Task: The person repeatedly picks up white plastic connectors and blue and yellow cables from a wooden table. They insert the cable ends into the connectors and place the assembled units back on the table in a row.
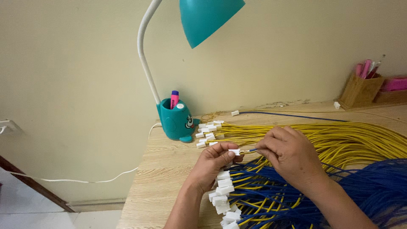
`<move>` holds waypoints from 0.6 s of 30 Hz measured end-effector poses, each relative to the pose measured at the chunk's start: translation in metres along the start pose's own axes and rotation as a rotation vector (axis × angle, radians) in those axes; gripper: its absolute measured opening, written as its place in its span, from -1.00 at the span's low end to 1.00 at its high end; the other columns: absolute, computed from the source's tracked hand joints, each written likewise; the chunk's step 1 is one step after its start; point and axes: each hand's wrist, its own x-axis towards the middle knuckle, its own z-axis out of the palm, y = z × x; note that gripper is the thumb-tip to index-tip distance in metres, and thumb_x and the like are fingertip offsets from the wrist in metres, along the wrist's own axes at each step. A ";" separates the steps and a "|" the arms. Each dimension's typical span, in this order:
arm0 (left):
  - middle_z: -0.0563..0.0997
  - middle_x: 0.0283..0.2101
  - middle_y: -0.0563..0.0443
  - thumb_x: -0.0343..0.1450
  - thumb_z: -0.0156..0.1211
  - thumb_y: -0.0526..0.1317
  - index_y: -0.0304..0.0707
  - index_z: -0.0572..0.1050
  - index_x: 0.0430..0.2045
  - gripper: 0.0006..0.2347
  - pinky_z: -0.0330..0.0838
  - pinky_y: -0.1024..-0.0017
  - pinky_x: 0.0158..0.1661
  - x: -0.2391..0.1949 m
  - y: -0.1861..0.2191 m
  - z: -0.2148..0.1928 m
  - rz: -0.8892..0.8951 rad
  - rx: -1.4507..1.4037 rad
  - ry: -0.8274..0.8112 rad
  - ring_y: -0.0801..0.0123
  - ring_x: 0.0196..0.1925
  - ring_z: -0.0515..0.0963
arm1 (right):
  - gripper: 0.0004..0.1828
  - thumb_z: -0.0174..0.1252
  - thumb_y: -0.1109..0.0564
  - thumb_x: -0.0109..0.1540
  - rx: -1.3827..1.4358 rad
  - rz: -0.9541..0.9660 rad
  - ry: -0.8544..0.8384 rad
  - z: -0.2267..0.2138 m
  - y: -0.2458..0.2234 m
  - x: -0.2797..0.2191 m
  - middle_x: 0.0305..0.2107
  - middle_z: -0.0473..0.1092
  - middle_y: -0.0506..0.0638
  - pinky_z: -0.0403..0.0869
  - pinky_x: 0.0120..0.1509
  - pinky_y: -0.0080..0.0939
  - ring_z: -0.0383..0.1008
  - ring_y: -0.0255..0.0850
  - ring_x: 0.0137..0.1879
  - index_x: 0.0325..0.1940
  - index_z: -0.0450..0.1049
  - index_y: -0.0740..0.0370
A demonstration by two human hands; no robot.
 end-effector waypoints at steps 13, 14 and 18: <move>0.65 -0.28 -0.33 0.38 0.15 -0.37 -0.32 0.53 -0.18 -0.83 0.56 0.30 -0.18 0.000 -0.002 0.000 0.039 0.078 -0.076 0.19 -0.25 0.66 | -0.93 0.22 -0.01 0.12 -0.090 0.019 0.011 0.009 -0.014 -0.003 -0.49 0.37 -0.10 0.29 -0.28 -0.03 0.36 -0.07 -0.34 -0.41 0.50 -0.06; 0.64 -0.29 -0.33 0.37 0.15 -0.39 -0.34 0.53 -0.19 -0.84 0.55 0.31 -0.17 -0.003 0.001 0.002 0.033 0.070 -0.059 0.17 -0.22 0.66 | -0.93 0.22 0.00 0.12 -0.090 0.015 0.028 0.010 -0.016 -0.003 -0.49 0.36 -0.13 0.26 -0.28 -0.05 0.36 -0.09 -0.34 -0.40 0.49 -0.05; 0.64 -0.30 -0.33 0.36 0.18 -0.39 -0.36 0.53 -0.19 -0.83 0.55 0.32 -0.15 -0.005 0.004 0.005 0.029 0.081 -0.042 0.17 -0.21 0.65 | -0.97 0.22 0.06 0.14 -0.070 0.009 0.069 0.012 -0.019 -0.005 -0.49 0.34 -0.17 0.26 -0.30 -0.11 0.36 -0.13 -0.35 -0.38 0.50 -0.03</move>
